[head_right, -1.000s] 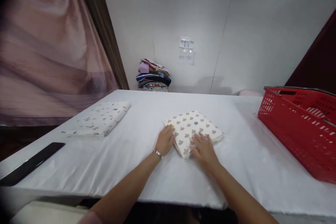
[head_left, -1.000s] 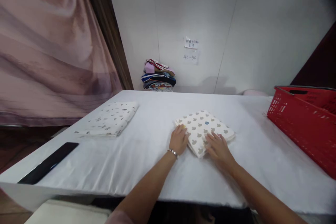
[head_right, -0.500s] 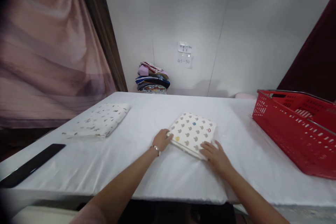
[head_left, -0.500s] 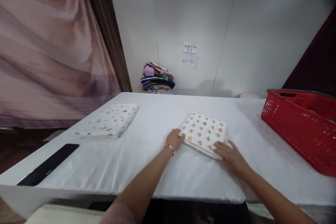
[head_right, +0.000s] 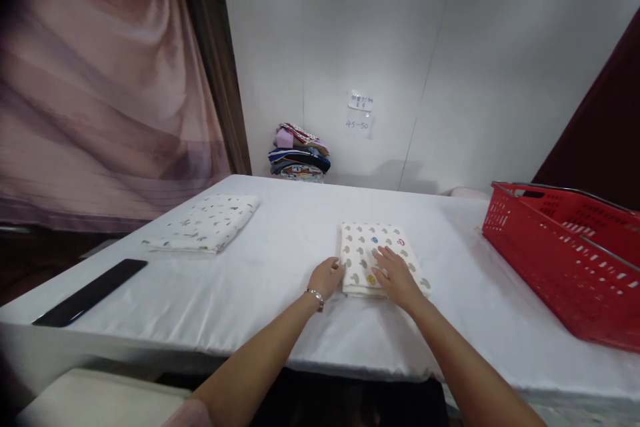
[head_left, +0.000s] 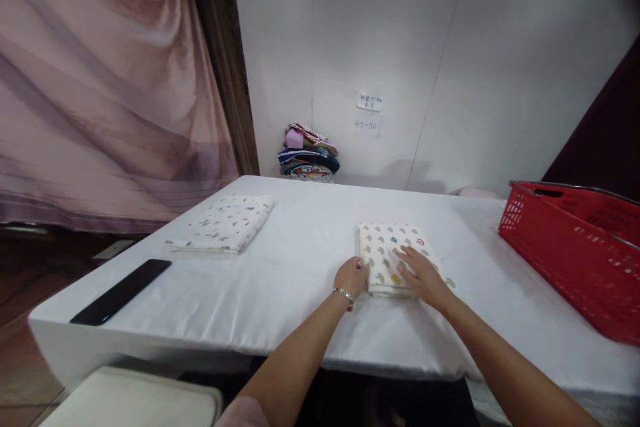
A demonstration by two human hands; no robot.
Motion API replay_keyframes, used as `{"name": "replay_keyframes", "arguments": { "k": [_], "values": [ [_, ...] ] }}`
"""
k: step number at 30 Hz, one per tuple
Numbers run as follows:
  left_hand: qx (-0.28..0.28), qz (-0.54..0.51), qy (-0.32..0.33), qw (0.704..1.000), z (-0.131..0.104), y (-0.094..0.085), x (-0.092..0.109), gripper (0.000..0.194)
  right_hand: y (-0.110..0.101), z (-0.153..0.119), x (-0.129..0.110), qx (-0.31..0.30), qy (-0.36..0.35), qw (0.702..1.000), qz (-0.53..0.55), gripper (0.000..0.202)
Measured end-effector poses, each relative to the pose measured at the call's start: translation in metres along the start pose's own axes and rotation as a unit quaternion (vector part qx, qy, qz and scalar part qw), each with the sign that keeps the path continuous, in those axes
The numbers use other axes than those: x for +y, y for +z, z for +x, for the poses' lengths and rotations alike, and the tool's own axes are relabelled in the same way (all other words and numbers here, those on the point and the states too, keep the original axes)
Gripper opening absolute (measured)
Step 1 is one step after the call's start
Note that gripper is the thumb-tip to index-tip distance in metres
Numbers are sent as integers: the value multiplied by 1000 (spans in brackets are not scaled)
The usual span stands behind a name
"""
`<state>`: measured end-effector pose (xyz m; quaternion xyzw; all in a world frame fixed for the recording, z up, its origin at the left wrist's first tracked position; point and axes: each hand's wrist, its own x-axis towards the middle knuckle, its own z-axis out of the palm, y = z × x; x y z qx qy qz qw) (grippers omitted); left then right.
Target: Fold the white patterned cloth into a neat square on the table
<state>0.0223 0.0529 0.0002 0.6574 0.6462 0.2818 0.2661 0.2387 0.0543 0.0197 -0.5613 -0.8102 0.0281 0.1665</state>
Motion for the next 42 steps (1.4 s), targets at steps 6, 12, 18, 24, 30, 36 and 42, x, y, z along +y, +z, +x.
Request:
{"name": "replay_keyframes", "arguments": {
  "k": [6,12,18,24,30,36,42],
  "values": [
    [16,9,-27,999,-5,16,2,28,34,13,-2,-98,96,987,-82,56],
    [2,-14,-32,999,9,11,-1,27,25,21,-5,-146,110,980,-78,54],
    [-2,-27,-59,998,42,14,1,30,26,30,-14,-101,90,989,-65,58],
    [7,-10,-67,998,76,13,3,33,46,20,-11,-91,40,991,-91,57],
    [24,48,-59,997,117,13,5,31,48,18,-8,-61,18,994,-89,56],
    [20,127,-43,991,160,19,2,27,51,16,-7,-32,4,996,-85,53],
    [-9,126,-13,992,193,18,-4,22,48,14,-10,-30,-7,996,-81,51]
  ]
}}
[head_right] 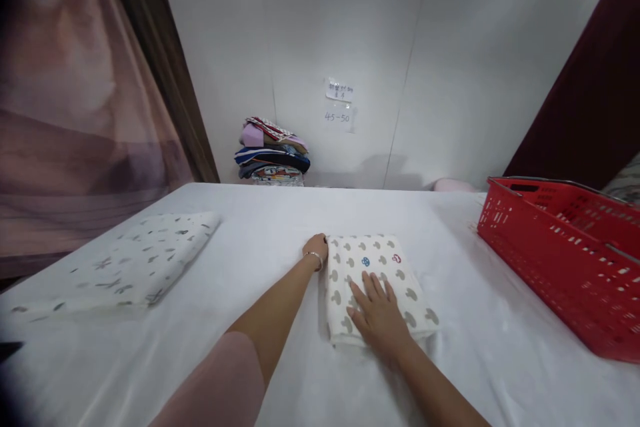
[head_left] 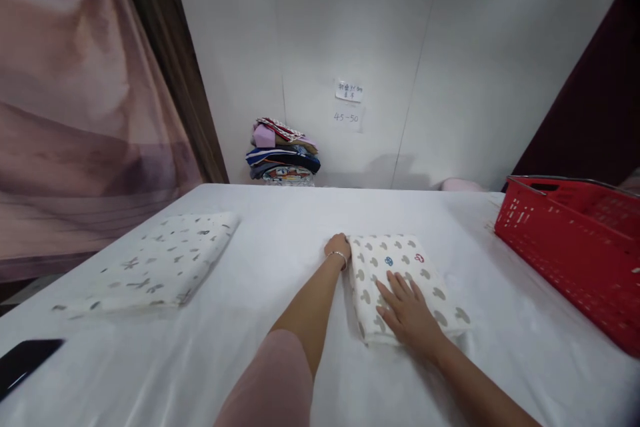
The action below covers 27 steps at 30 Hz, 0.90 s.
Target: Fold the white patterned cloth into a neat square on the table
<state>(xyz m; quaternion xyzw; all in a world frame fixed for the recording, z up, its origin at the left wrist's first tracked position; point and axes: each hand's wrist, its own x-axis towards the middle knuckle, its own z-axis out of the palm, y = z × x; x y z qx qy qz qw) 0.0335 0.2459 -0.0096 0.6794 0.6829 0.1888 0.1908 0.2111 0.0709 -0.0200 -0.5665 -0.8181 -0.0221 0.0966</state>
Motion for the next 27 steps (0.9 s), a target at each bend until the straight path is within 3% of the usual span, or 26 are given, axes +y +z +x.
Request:
{"name": "replay_keyframes", "arguments": {
  "k": [7,12,16,21,22,25,27],
  "values": [
    [-12,-31,69,997,25,-9,-22,25,-5,-1,-3,-33,7,999,9,52],
    [-34,-48,72,996,34,-7,-27,24,-5,1,-3,-44,15,999,9,52],
    [-53,-64,69,994,30,-17,-28,25,-5,1,-3,-51,14,999,7,53],
    [0,-71,77,994,-7,-29,-8,39,-7,3,-4,-55,14,998,2,53],
    [13,-71,100,992,-20,-27,0,39,-7,4,-4,-57,16,998,0,54],
    [29,-26,251,967,-62,-9,22,45,-9,5,-7,-61,25,998,-2,56],
    [0,3,272,962,-84,5,28,51,-9,5,-10,-64,29,998,-3,56]
  ]
}}
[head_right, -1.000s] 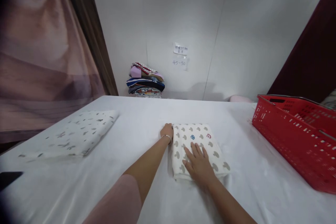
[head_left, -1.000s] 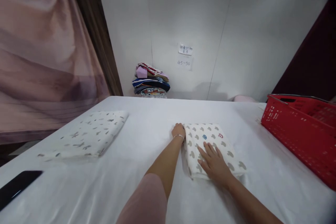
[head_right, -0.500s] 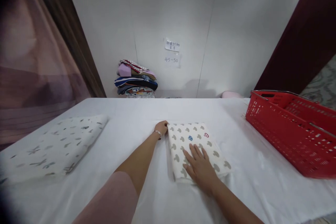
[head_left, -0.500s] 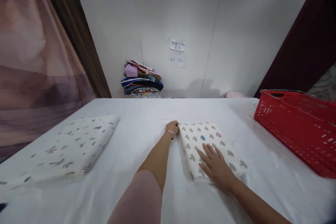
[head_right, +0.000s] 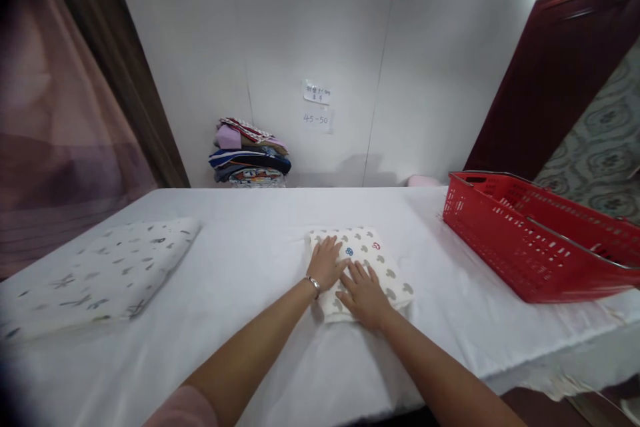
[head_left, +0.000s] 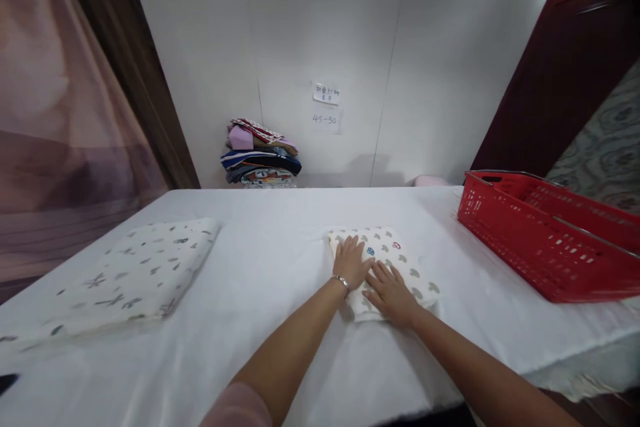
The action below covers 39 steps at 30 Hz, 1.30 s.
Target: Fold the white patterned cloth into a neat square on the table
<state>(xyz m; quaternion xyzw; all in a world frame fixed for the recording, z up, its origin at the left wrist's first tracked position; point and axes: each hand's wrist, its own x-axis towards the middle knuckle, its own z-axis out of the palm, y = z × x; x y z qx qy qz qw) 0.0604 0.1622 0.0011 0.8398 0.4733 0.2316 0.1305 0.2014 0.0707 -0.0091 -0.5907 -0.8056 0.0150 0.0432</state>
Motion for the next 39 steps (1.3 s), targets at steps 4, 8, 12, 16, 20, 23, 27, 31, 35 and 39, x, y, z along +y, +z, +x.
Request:
{"name": "replay_keyframes", "arguments": {
  "k": [4,8,12,16,20,23,27,31,35,39],
  "values": [
    [-47,29,-5,998,-15,15,3,53,-6,3,-4,-14,7,1000,10,57],
    [-48,50,-3,998,-14,14,-3,54,-20,9,6,-55,10,997,46,52],
    [-53,62,-11,997,-14,11,1,55,-21,4,24,-10,81,996,27,46],
    [-58,67,-28,996,-16,8,7,50,-14,-4,36,14,101,995,16,51],
    [3,55,-130,990,-24,0,11,53,-15,-7,60,48,132,985,97,45],
    [42,-11,-255,966,-35,-7,14,62,-13,-12,86,88,237,953,166,49],
    [2,-106,-333,937,-46,-8,23,66,-6,-17,97,77,272,938,202,55],
    [-6,-105,-328,939,-50,-9,20,69,-4,-20,79,67,275,938,199,57],
    [4,-95,-299,949,-61,-16,3,64,-4,-32,63,49,227,951,204,61],
    [21,-105,-299,948,-75,-19,-5,62,-14,-40,56,66,202,966,150,64]
  ]
}}
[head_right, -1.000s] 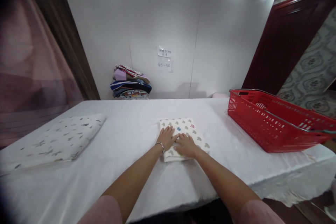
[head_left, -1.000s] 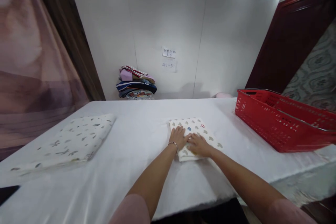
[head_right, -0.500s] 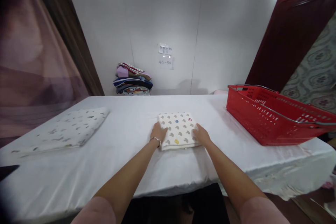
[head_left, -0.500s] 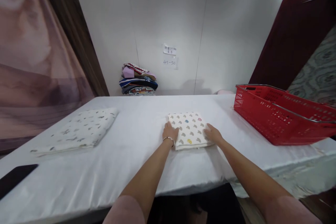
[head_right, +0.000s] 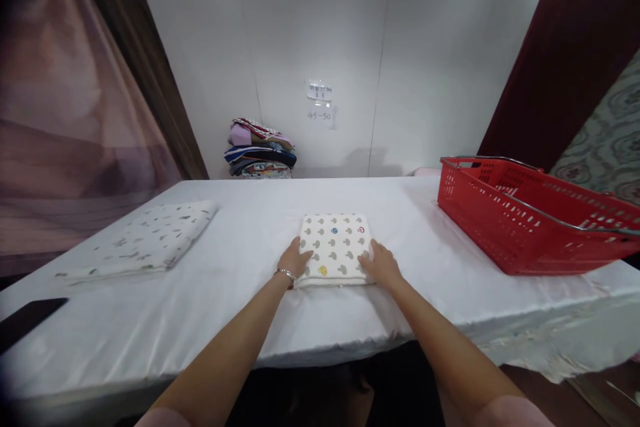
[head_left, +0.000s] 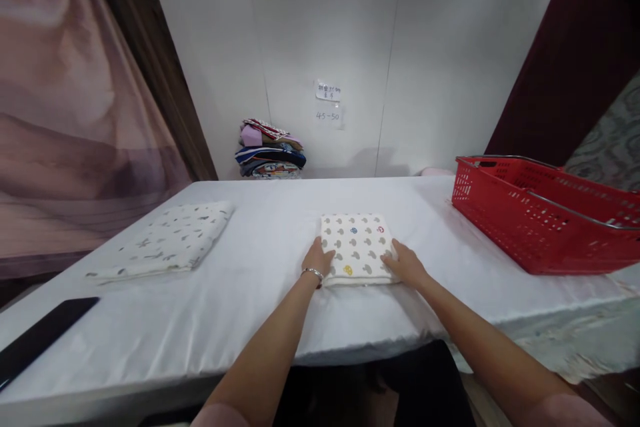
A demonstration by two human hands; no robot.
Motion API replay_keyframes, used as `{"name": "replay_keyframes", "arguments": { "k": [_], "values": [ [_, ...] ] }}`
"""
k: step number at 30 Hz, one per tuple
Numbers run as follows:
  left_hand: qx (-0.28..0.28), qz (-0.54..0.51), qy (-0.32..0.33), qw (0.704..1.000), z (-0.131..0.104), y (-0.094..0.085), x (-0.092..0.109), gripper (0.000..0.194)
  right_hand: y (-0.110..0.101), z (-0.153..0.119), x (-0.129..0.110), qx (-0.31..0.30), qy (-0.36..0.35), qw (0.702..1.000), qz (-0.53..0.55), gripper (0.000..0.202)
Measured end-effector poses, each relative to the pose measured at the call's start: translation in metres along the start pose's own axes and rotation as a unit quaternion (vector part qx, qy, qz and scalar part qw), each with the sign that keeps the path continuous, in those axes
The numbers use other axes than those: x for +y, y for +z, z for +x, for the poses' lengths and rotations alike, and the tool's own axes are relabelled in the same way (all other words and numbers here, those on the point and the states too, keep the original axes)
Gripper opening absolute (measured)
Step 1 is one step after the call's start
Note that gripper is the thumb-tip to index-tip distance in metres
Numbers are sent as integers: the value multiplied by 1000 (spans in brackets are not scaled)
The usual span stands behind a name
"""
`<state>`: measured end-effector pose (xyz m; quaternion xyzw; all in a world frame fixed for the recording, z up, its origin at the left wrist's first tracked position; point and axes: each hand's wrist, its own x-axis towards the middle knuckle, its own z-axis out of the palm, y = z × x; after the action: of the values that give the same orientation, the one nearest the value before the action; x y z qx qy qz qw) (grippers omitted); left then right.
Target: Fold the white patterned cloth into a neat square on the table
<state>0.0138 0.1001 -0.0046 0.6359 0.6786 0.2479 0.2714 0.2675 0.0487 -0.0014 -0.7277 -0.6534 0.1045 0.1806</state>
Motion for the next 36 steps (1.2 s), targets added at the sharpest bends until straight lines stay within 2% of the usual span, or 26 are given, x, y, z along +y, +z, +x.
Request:
{"name": "replay_keyframes", "arguments": {
  "k": [3,5,7,10,13,15,18,20,23,26,31,36],
  "values": [
    [6,-1,2,1000,-5,1,-1,61,-4,-4,-17,45,-82,994,-49,62],
    [9,-4,5,1000,-6,2,-1,61,1,-9,-30,7,-176,982,-65,59],
    [13,-13,8,1000,-5,4,-1,60,9,-15,-41,-42,-233,968,-79,56],
    [18,-23,17,999,-3,4,-3,63,16,-21,-45,-69,-244,964,-80,55],
    [43,-16,31,998,-7,3,-6,64,10,-21,-39,-90,-245,965,-37,52],
    [84,-4,77,993,-17,0,-9,56,5,-22,-32,-72,-262,963,0,47],
    [132,23,220,966,-40,-3,-15,40,2,-28,-22,-9,-317,948,28,38],
    [126,47,305,943,-55,-5,-17,34,5,-33,-17,18,-353,935,33,35],
    [89,83,359,925,-67,-6,-18,25,9,-36,-15,39,-374,926,41,30],
    [48,107,352,928,-68,-8,-13,20,9,-34,-19,37,-357,932,53,27],
    [-14,117,289,950,-74,-13,-8,26,11,-38,-21,21,-301,951,69,31],
    [-15,110,295,949,-83,-17,-5,25,23,-46,-17,27,-314,947,60,34]
  ]
}}
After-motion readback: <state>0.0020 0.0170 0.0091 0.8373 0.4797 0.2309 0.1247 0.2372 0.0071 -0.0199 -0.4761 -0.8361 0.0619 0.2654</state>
